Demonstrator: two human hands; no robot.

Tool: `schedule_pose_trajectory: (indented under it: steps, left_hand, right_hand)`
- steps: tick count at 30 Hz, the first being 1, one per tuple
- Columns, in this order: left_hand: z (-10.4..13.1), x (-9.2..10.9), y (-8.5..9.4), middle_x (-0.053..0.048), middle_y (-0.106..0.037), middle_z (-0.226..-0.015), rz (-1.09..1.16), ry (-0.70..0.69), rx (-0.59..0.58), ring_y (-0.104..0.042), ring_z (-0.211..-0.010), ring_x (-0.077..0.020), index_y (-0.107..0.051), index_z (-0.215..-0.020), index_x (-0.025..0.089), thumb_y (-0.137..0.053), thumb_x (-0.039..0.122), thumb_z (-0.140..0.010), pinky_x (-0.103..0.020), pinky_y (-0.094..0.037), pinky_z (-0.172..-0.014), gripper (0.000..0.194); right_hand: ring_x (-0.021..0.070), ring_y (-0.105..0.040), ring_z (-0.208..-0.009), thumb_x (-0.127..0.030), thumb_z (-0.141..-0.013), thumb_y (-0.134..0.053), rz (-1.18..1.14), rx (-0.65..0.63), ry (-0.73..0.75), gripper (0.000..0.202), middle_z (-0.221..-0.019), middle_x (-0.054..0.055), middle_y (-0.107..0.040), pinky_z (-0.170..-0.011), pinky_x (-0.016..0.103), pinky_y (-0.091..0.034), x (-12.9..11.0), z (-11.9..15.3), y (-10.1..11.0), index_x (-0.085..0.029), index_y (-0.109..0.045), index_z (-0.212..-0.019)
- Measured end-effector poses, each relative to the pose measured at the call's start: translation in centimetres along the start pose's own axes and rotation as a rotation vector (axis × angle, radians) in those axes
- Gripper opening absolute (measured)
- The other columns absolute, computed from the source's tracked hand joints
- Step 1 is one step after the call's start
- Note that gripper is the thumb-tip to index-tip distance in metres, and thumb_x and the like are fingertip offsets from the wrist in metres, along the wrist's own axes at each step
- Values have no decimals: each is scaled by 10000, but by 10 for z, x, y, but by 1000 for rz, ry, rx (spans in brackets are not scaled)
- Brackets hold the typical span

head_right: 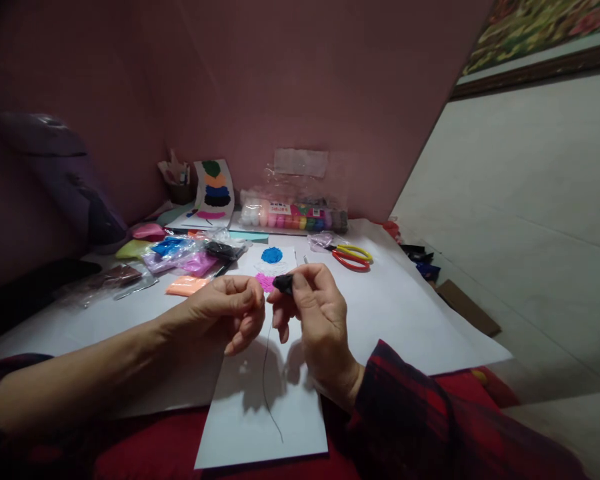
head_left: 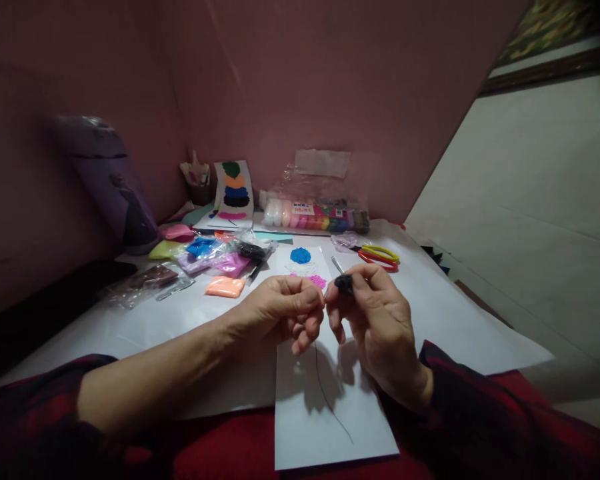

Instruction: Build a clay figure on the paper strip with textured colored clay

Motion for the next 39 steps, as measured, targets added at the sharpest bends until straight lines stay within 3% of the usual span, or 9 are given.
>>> schedule_pose_trajectory:
  steps: [3,5,10,17,39]
  left_hand:
    - [-2,3,18,-5,-608,-560,-104,-47,149,-532,-403,-77,-577,-759,123,-740,296,-724,-157,-412,-368,241]
    - [-2,3,23,-13,-637,-615,-125,-60,185,-547,-422,-76,-600,-831,124,-736,264,-727,-161,-424,-381,221]
    - [-4,0,22,-38,-667,-666,-112,-58,129,-580,-459,-86,-640,-851,107,-724,213,-730,-172,-452,-407,181]
    - [-4,-2,23,-22,-644,-605,-142,-42,149,-574,-440,-92,-663,-812,106,-726,188,-714,-176,-440,-396,143]
    - [-6,0,21,-37,-658,-596,-207,-33,140,-578,-430,-105,-641,-814,83,-783,241,-648,-201,-472,-389,269]
  right_hand:
    - [122,-560,-522,-346,-904,-508,-45,10,20,118,-791,-6,-640,-385,229,-442,-3,-1,1,-246,-477,-852]
    - [144,-585,-606,-334,-899,-503,-74,37,20,109,-839,8,-634,-420,251,-479,-2,-3,4,-245,-479,-842]
    - [173,-593,-710,-303,-875,-510,-149,100,-39,83,-878,33,-615,-435,265,-512,6,-7,11,-233,-492,-834]
    - [197,-615,-818,-263,-878,-487,-158,111,-47,67,-946,48,-614,-441,263,-545,8,-8,14,-222,-516,-834]
    - [203,-626,-821,-205,-849,-508,-202,186,-117,70,-937,64,-615,-433,276,-567,17,-10,21,-178,-568,-826]
Point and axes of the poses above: each hand's wrist, its own z-axis away from the middle knuckle, its own y-axis out of the back of the hand, x = y × z, the point moved 10 cm from there along -z, towards the middle knuckle
